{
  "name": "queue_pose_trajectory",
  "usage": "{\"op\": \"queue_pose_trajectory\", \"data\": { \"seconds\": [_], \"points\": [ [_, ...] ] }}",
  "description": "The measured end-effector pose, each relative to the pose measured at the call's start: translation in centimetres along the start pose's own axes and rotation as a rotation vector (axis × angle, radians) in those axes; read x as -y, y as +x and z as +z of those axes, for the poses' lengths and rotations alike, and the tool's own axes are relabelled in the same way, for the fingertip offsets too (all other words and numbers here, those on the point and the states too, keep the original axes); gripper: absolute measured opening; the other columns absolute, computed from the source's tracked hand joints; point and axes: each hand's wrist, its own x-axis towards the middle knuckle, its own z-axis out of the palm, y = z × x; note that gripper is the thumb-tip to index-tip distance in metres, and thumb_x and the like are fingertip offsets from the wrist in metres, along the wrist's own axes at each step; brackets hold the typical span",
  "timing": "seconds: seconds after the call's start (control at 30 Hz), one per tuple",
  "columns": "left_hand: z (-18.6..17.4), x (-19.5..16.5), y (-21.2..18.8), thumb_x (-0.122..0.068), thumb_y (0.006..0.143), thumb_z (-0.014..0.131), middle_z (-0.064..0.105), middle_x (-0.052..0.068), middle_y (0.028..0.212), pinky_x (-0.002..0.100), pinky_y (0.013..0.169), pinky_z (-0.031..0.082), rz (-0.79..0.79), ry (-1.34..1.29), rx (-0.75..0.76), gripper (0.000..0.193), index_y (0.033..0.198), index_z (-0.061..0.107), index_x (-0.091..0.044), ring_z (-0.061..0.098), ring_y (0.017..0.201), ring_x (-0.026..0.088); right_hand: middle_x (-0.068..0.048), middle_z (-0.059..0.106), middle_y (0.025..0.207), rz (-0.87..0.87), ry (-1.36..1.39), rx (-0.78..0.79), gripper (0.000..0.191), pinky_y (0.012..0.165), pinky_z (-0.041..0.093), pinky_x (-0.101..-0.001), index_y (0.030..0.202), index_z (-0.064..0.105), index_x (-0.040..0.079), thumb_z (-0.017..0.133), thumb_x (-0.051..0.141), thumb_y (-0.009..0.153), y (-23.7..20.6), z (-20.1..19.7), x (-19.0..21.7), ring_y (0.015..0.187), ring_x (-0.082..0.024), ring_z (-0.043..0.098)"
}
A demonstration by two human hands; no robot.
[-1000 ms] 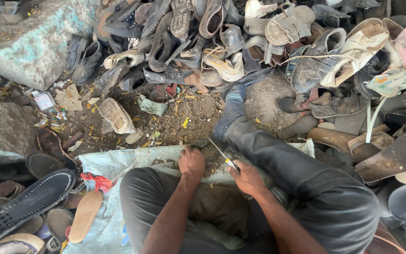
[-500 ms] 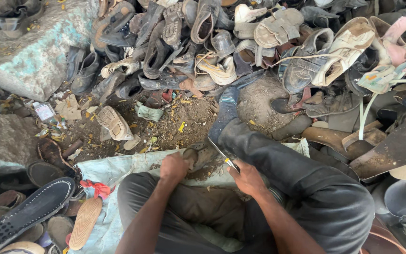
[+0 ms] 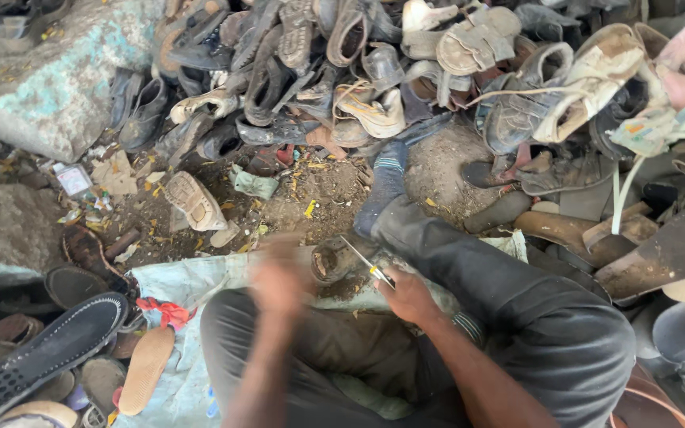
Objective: The person repairs shoes by hand, using a blade and a screwdriver to pry apart components and trim material.
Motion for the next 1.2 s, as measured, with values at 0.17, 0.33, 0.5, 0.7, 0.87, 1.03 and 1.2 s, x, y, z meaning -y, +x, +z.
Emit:
{"op": "queue_pose_trajectory", "data": {
  "seconds": [0.17, 0.33, 0.5, 0.7, 0.87, 1.03, 1.2],
  "points": [
    [4.8, -8.5, -4.7, -0.024, 0.091, 0.060, 0.067, 0.021, 0.126, 0.048, 0.098, 0.053, 1.060, -0.106, 0.277, 0.045, 0.132, 0.066, -0.007, 0.064, 0.119, 0.037, -0.023, 0.071, 0.097, -0.032, 0.048, -0.074, 0.035, 0.080, 0.052, -0.0503, 0.112, 0.067, 0.007, 0.066, 0.037, 0.094, -1.3, -0.1, 0.0, 0.093, -0.044, 0.067],
    [8.8, -1.1, 0.8, -0.029, 0.089, 0.065, 0.049, 0.022, 0.141, 0.062, 0.113, 0.033, 0.466, 0.469, 0.319, 0.044, 0.128, 0.068, -0.010, 0.040, 0.139, 0.045, -0.023, 0.070, 0.094, 0.046, 0.059, -0.071, 0.034, 0.079, 0.052, -0.0488, 0.113, 0.067, 0.008, 0.065, 0.036, 0.095, -1.1, -1.9, -0.3, 0.091, -0.043, 0.067],
    [13.9, 6.2, 2.5, -0.030, 0.079, 0.073, 0.040, 0.026, 0.148, 0.054, 0.114, 0.033, 0.490, 0.371, 0.084, 0.052, 0.120, 0.066, 0.002, 0.030, 0.145, 0.043, -0.024, 0.069, 0.099, -0.068, 0.008, -0.068, 0.032, 0.080, 0.050, -0.0514, 0.107, 0.067, 0.004, 0.066, 0.034, 0.095, -0.1, -0.9, -0.2, 0.097, -0.046, 0.063],
    [13.2, 6.7, 4.5, -0.029, 0.077, 0.078, 0.051, 0.019, 0.132, 0.054, 0.119, 0.028, 0.708, 0.337, 0.185, 0.054, 0.117, 0.060, 0.003, 0.036, 0.139, 0.039, -0.022, 0.072, 0.098, -0.087, 0.066, -0.068, 0.029, 0.079, 0.051, -0.0499, 0.109, 0.069, 0.007, 0.065, 0.032, 0.093, -1.1, -0.7, 0.6, 0.094, -0.044, 0.066],
    [12.2, 6.6, 4.9, -0.017, 0.092, 0.065, 0.057, 0.017, 0.130, 0.050, 0.105, 0.041, 0.800, 0.423, 0.265, 0.024, 0.114, 0.060, -0.010, 0.046, 0.134, 0.042, -0.021, 0.071, 0.093, 0.098, 0.089, -0.067, 0.030, 0.078, 0.051, -0.0487, 0.110, 0.068, 0.008, 0.066, 0.032, 0.093, -1.4, -2.9, 1.6, 0.090, -0.043, 0.066],
    [14.1, 6.1, 5.7, -0.016, 0.087, 0.061, 0.064, 0.011, 0.117, 0.046, 0.109, 0.041, 0.777, 0.332, 0.278, 0.027, 0.113, 0.061, -0.013, 0.060, 0.117, 0.032, -0.018, 0.069, 0.082, 0.042, 0.101, -0.069, 0.028, 0.072, 0.051, -0.0469, 0.105, 0.068, 0.006, 0.066, 0.031, 0.094, -0.7, -3.1, 2.8, 0.078, -0.038, 0.066],
    [15.7, 4.3, 7.1, -0.023, 0.088, 0.063, 0.070, 0.011, 0.110, 0.047, 0.105, 0.042, 0.806, 0.241, 0.190, 0.019, 0.104, 0.066, -0.013, 0.066, 0.109, 0.028, -0.014, 0.067, 0.075, 0.071, 0.073, -0.122, 0.030, 0.067, 0.050, -0.0429, 0.110, 0.068, 0.008, 0.067, 0.033, 0.093, -0.7, -2.0, 3.6, 0.070, -0.028, 0.064]
  ]
}}
